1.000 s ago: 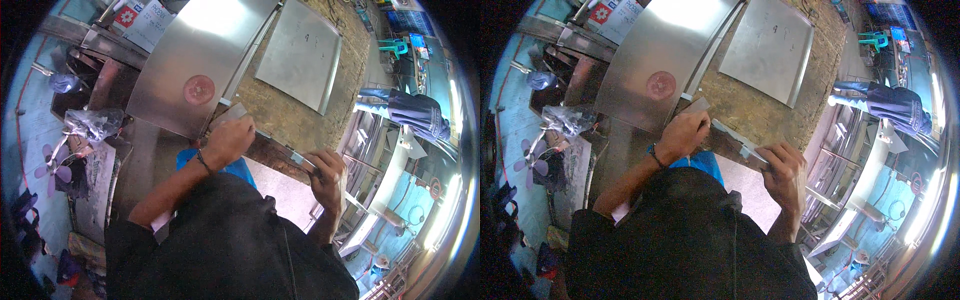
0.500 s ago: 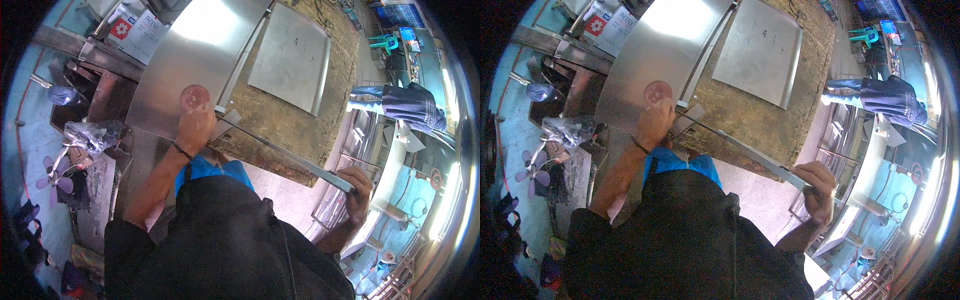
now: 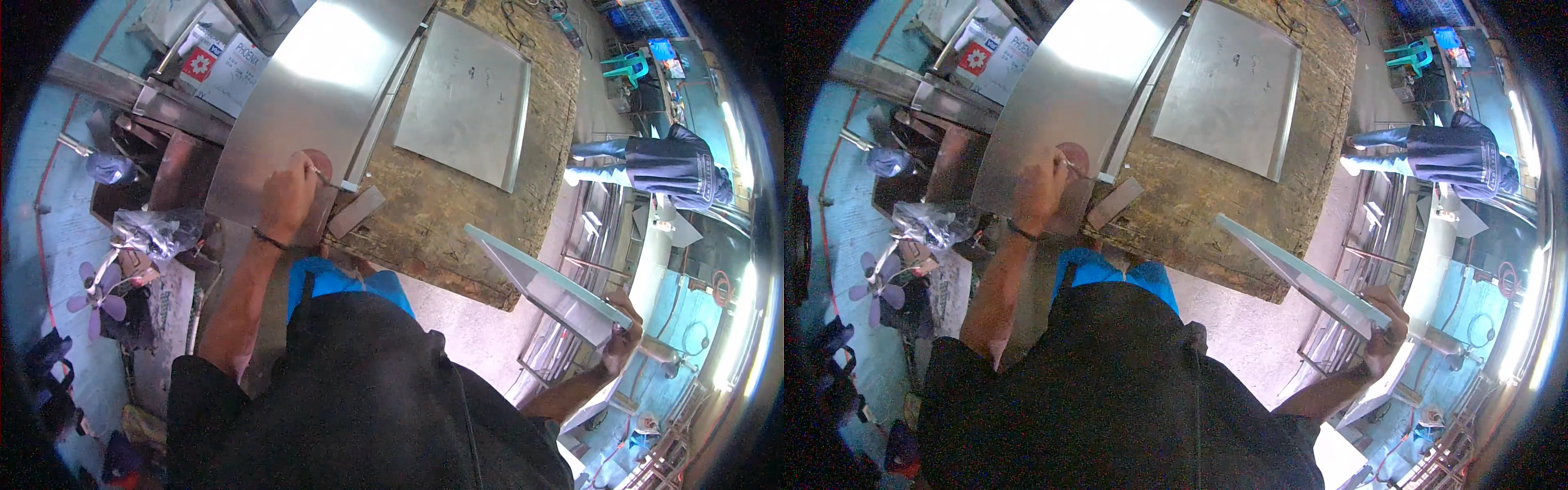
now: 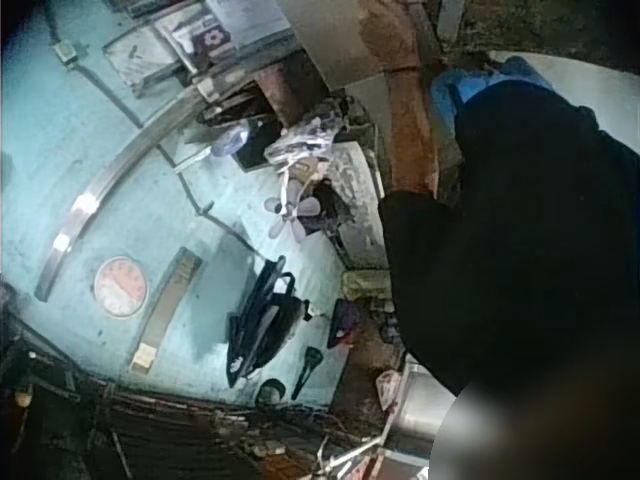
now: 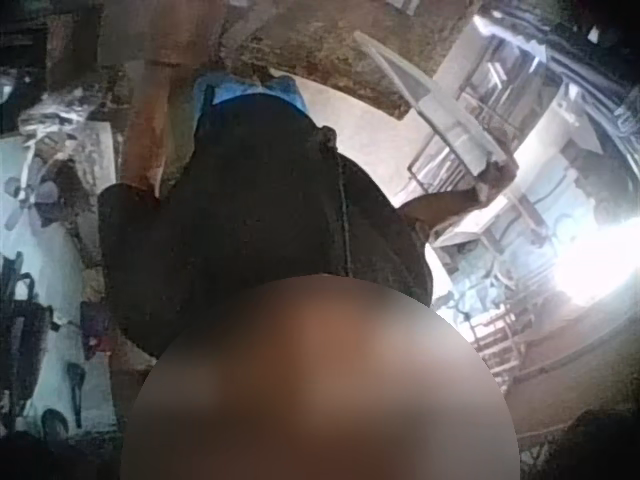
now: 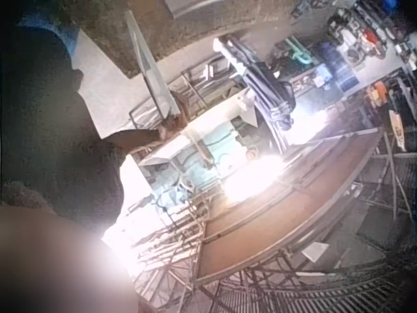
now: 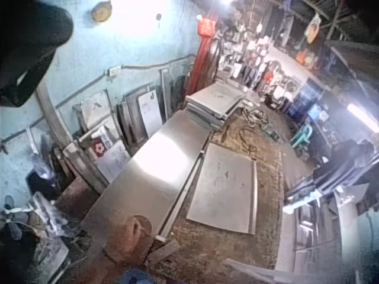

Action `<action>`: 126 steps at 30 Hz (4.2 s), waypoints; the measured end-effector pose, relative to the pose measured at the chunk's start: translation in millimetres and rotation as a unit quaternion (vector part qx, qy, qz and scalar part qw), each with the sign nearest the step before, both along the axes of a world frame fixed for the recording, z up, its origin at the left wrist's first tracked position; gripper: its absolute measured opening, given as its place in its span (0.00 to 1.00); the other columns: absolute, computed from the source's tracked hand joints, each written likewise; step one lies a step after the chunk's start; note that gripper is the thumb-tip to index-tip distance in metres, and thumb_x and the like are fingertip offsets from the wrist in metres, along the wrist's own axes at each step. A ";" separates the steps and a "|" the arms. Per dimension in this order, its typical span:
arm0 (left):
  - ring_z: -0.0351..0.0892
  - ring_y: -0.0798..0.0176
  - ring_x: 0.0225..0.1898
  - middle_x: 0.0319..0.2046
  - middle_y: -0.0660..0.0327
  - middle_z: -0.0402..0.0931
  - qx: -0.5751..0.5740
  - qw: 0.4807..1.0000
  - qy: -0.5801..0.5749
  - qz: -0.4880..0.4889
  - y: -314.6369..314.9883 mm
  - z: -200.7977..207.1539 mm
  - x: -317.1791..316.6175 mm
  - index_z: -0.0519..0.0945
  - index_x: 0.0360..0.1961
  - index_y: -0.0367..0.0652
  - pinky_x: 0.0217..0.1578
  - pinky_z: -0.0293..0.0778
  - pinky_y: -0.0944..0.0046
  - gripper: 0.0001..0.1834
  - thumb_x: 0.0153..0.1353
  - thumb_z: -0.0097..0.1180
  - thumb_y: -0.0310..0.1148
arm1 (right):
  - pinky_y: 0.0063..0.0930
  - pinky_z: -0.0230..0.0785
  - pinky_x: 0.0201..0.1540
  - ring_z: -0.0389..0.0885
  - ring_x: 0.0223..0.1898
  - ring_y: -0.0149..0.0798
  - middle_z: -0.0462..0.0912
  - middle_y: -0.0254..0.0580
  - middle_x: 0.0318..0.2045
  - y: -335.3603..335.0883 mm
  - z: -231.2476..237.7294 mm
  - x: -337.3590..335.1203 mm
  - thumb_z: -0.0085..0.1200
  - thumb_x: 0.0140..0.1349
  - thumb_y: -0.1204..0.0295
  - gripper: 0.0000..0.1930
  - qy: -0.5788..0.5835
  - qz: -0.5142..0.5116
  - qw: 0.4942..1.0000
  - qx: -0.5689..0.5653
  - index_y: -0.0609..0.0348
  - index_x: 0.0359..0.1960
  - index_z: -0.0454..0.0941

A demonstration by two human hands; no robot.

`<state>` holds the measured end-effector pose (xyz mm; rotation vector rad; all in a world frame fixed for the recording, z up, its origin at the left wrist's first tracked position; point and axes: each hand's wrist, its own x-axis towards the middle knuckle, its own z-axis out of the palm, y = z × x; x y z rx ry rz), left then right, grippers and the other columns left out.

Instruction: Manually polish the edges and surface of a rectangular metal tray using a circular abrasive pad.

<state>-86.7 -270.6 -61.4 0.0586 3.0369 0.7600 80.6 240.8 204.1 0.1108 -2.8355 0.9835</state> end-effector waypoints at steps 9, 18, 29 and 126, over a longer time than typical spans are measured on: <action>0.82 0.75 0.34 0.32 0.64 0.83 0.416 0.907 -0.005 0.074 0.3 51.3 10.2 0.80 0.42 0.35 0.33 0.80 0.67 0.07 0.72 0.56 0.29 | 0.40 0.72 0.45 0.82 0.39 0.48 0.86 0.51 0.38 -31.0 -16.3 -42.8 0.59 0.61 0.62 0.19 -0.020 0.106 0.994 0.009 0.70 0.39 0.84; 0.82 0.69 0.35 0.38 0.61 0.83 0.467 0.837 0.069 0.276 -79.6 64.2 70.3 0.79 0.47 0.40 0.36 0.80 0.67 0.10 0.74 0.55 0.35 | 0.40 0.73 0.45 0.82 0.40 0.54 0.84 0.54 0.38 -71.6 -57.5 -80.6 0.59 0.58 0.80 0.08 -0.064 0.105 0.990 0.071 0.69 0.39 0.82; 0.84 0.65 0.34 0.39 0.53 0.82 0.451 0.718 0.227 0.479 -335.0 8.8 170.3 0.77 0.54 0.34 0.28 0.76 0.70 0.15 0.73 0.54 0.32 | 0.40 0.74 0.55 0.85 0.49 0.55 0.86 0.57 0.47 -85.5 -105.6 -93.6 0.55 0.65 0.80 0.14 -0.072 0.093 0.987 0.106 0.67 0.51 0.84; 0.84 0.40 0.41 0.39 0.49 0.82 0.304 0.912 0.040 -0.272 138.3 87.3 44.2 0.78 0.51 0.40 0.40 0.80 0.48 0.11 0.71 0.58 0.29 | 0.44 0.75 0.41 0.83 0.37 0.49 0.85 0.40 0.33 -164.0 -89.7 -87.0 0.71 0.51 0.63 0.14 -0.100 0.024 0.980 0.171 0.52 0.38 0.86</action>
